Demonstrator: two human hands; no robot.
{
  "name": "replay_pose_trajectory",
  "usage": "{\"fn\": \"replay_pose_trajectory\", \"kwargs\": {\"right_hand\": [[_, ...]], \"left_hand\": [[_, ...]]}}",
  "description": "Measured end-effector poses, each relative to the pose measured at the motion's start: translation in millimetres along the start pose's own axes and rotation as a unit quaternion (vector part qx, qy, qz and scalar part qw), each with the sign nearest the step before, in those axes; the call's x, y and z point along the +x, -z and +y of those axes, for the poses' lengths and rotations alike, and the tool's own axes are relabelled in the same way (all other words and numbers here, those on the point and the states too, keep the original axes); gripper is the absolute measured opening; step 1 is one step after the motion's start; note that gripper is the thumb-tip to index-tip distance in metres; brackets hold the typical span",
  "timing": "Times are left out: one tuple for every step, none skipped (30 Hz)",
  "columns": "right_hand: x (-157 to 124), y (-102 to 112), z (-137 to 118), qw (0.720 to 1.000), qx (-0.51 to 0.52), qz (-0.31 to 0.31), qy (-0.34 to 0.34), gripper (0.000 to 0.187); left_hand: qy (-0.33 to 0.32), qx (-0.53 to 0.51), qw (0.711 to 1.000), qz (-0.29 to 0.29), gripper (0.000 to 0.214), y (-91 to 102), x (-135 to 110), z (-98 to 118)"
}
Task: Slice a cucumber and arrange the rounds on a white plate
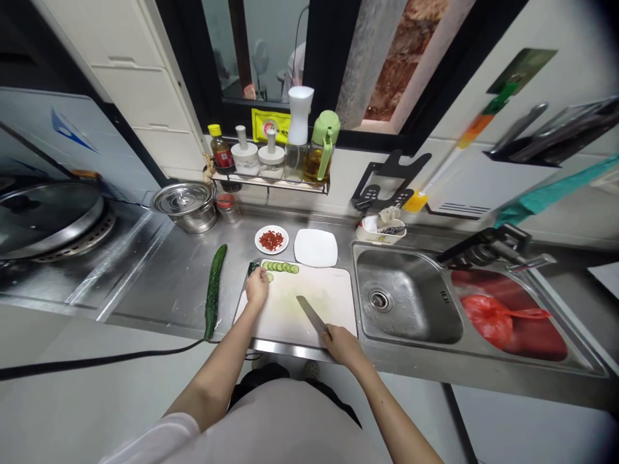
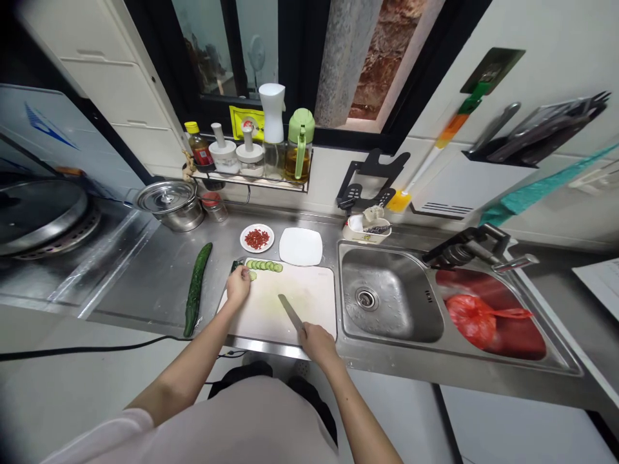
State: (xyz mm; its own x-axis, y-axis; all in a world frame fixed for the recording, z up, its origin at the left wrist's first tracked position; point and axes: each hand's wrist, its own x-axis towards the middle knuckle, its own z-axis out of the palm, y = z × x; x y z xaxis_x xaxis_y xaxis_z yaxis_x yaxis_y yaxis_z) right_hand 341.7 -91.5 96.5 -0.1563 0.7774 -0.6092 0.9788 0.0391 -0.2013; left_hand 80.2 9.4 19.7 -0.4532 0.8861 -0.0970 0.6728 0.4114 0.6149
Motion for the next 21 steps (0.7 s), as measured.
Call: {"fn": "replay_pose_trajectory", "kwargs": {"right_hand": [[0.1,0.7,-0.6,1.000,0.000,0.001,-0.001,0.034],[0.2,1.5,-1.2,1.000,0.001,0.002,-0.001,0.034],[0.4,2.2,-1.7,1.000,0.002,0.001,-0.002,0.034],[0.6,3.0,-1.9,1.000,0.003,0.000,-0.004,0.034],[1.0,3.6,-1.8,1.000,0.004,-0.001,-0.007,0.034],[1.5,4.2,-1.3,1.000,0.005,-0.002,-0.009,0.034],[2.0,4.7,-0.4,1.000,0.005,-0.002,-0.012,0.034],[2.6,5.0,0.9,1.000,0.005,0.000,-0.013,0.034],[3.2,5.2,2.4,1.000,0.006,0.003,-0.016,0.035],[3.7,5.4,4.0,1.000,0.007,0.007,-0.019,0.035],[4.2,5.4,5.5,1.000,0.009,0.010,-0.025,0.035],[4.5,5.5,6.9,0.999,0.011,0.014,-0.031,0.035],[4.8,5.4,8.0,0.999,0.013,0.016,-0.037,0.035],[5.1,5.2,8.9,0.999,0.015,0.019,-0.042,0.035],[5.3,4.9,9.5,0.999,0.017,0.020,-0.043,0.035],[5.7,4.4,9.9,0.999,0.020,0.023,-0.043,0.035],[6.1,3.7,10.2,0.999,0.022,0.025,-0.043,0.036],[6.7,2.8,10.4,0.998,0.025,0.027,-0.042,0.036],[7.3,1.8,10.6,0.998,0.028,0.028,-0.043,0.037],[8.0,0.7,10.7,0.998,0.031,0.029,-0.044,0.037],[8.6,-0.4,10.9,0.998,0.035,0.030,-0.045,0.037]], "left_hand": [[-0.010,0.004,1.000,-0.002,0.026,0.6,-0.7,-0.9],[-0.020,0.008,1.000,-0.003,0.026,1.2,-1.5,-1.8],[-0.029,0.013,0.999,-0.002,0.026,1.8,-2.5,-2.5],[-0.035,0.019,0.999,0.001,0.026,2.3,-3.6,-2.9],[-0.041,0.024,0.999,0.003,0.026,2.5,-4.8,-2.9],[-0.046,0.027,0.999,0.006,0.026,2.4,-6.1,-2.4],[-0.051,0.029,0.998,0.007,0.026,1.9,-7.3,-1.1],[-0.057,0.029,0.998,0.007,0.027,1.0,-8.4,1.0],[-0.065,0.028,0.997,0.004,0.027,-0.3,-9.4,4.0],[-0.076,0.026,0.997,-0.002,0.028,-2.1,-10.1,7.8],[-0.088,0.023,0.996,-0.009,0.028,-4.1,-10.4,12.4],[-0.102,0.022,0.994,-0.017,0.029,-6.5,-10.3,17.6],[-0.116,0.022,0.993,-0.025,0.029,-9.2,-9.9,23.3],[-0.127,0.026,0.991,-0.034,0.030,-12.1,-9.1,29.4],[-0.136,0.032,0.989,-0.043,0.031,-15.2,-8.0,35.6],[-0.141,0.042,0.988,-0.052,0.032,-18.4,-6.7,41.8],[-0.145,0.055,0.986,-0.062,0.033,-21.7,-5.2,47.7],[-0.146,0.071,0.984,-0.070,0.034,-25.0,-3.7,53.2],[-0.146,0.088,0.982,-0.078,0.035,-28.2,-2.2,58.2],[-0.145,0.107,0.980,-0.084,0.036,-31.1,-0.8,62.5],[-0.144,0.126,0.977,-0.091,0.036,-33.7,0.4,65.9]]}}
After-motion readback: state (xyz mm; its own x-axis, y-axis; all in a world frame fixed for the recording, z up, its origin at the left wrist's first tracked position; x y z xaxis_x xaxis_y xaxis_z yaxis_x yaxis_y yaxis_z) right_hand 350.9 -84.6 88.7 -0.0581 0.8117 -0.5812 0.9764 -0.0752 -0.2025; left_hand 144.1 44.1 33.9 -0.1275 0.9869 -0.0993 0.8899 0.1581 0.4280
